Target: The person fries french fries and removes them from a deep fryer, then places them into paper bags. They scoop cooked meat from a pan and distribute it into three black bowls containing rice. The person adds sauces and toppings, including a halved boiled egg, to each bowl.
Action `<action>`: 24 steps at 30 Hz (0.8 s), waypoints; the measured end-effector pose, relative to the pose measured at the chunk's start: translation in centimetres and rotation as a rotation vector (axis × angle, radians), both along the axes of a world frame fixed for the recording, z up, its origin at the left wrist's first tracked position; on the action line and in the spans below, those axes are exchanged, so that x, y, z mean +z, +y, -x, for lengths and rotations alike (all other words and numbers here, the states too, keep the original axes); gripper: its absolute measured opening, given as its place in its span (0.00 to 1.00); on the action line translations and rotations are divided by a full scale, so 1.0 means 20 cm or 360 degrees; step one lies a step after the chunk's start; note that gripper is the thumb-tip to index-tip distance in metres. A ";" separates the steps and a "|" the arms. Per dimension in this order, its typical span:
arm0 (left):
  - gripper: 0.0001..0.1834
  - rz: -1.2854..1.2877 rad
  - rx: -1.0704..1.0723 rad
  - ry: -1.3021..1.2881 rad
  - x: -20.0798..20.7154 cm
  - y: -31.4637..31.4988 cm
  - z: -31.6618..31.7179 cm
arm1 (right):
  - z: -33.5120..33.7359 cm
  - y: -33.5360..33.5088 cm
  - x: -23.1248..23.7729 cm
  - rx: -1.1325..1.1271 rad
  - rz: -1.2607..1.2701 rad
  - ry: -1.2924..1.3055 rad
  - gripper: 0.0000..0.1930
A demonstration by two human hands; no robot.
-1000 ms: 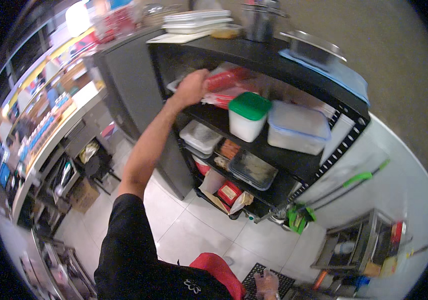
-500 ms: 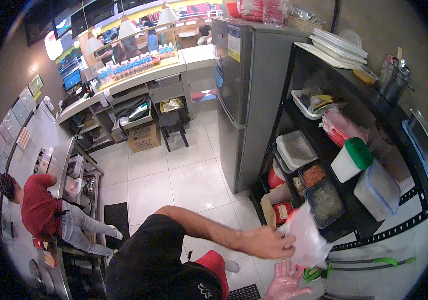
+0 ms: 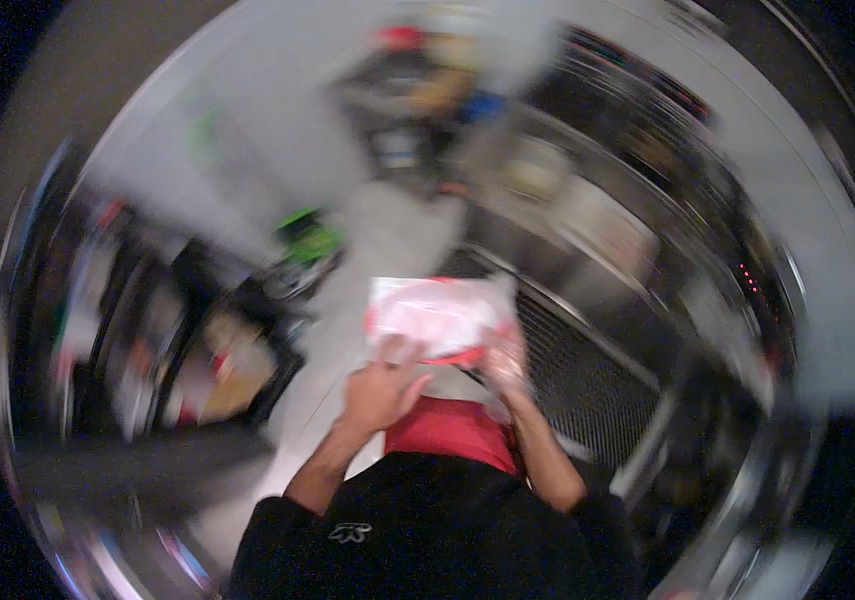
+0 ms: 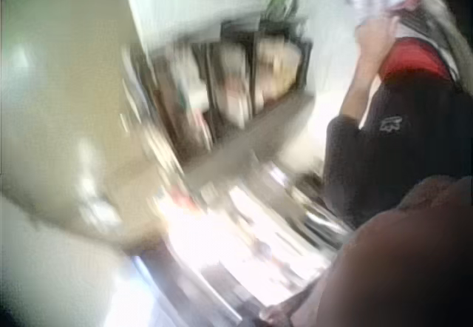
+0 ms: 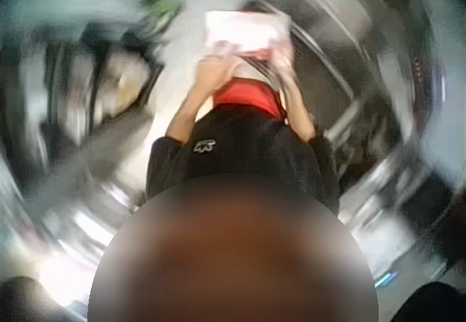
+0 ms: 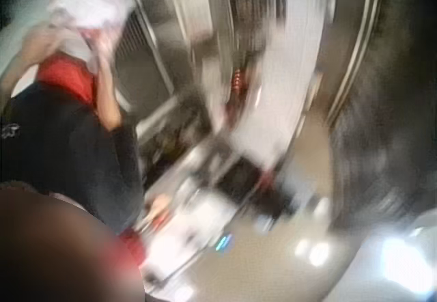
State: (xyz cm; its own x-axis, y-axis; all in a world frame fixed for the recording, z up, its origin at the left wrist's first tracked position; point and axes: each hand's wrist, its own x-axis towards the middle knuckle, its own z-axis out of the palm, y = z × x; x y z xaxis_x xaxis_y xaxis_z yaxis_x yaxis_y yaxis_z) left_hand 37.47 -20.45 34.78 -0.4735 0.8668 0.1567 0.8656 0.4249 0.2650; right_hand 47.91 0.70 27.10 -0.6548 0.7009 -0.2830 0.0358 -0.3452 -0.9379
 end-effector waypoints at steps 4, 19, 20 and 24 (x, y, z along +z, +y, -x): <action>0.34 -0.0754 -0.0047 -0.0505 0.05 0.56 -0.28 | -0.70 0.39 0.11 -0.0433 0.0092 -0.0015 0.27; 0.22 -0.0476 0.0185 -0.2929 -0.35 1.61 -0.03 | -1.01 1.49 -0.04 -0.1051 -0.0867 -0.1452 0.31; 0.21 -0.0551 0.0244 -0.2914 -0.33 1.66 0.05 | -0.97 1.62 -0.05 -0.1097 -0.1170 -0.1969 0.32; 0.24 -0.0754 0.0273 -0.2733 -0.26 1.92 0.39 | -0.84 1.97 -0.11 -0.0423 -0.0756 -0.2295 0.33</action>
